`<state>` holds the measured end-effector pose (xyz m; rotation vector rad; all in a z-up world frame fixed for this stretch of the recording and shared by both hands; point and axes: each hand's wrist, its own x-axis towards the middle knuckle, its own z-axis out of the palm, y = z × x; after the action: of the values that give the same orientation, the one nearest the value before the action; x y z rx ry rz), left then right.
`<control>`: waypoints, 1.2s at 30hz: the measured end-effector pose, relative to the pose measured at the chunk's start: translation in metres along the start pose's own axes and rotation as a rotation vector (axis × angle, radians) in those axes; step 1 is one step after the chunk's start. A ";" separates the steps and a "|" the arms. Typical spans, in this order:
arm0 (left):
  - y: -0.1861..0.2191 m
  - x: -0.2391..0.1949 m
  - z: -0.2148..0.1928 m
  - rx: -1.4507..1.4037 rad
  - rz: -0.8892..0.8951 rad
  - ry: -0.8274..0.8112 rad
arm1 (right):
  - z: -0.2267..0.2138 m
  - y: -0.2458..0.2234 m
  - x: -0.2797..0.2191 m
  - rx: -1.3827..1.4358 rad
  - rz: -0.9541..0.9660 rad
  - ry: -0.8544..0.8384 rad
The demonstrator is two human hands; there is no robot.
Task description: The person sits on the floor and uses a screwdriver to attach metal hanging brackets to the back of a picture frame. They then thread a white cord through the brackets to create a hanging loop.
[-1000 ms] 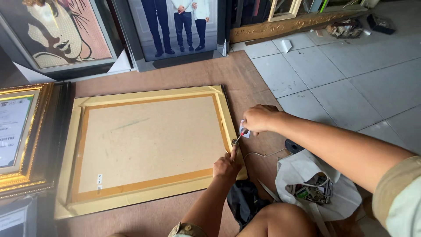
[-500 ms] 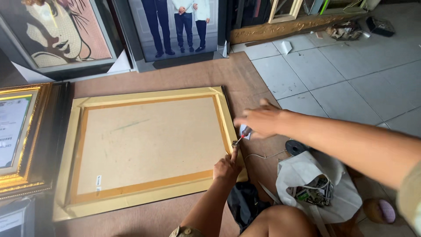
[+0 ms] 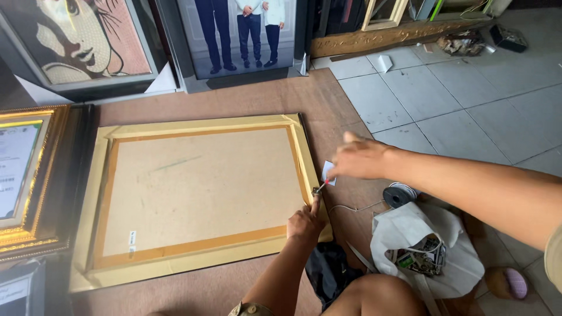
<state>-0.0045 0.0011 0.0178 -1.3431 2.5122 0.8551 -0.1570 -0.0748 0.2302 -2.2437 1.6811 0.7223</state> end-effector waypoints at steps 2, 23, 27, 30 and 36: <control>-0.003 -0.001 0.000 -0.001 0.005 0.002 | 0.008 0.006 -0.005 -0.121 -0.240 0.072; 0.001 -0.012 -0.007 0.037 0.015 0.005 | -0.004 -0.013 -0.002 0.248 0.235 -0.090; -0.007 0.017 0.022 0.054 0.016 0.029 | 0.002 0.017 -0.015 -0.649 -0.524 0.216; -0.008 0.018 0.028 0.059 0.014 0.033 | 0.030 0.020 0.002 -0.181 -0.569 0.149; -0.006 0.007 0.011 -0.018 0.027 0.030 | -0.001 -0.003 0.023 0.287 0.357 -0.226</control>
<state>-0.0051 -0.0004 0.0033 -1.3397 2.5568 0.8712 -0.1487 -0.0933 0.2192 -1.6273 1.9476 0.7236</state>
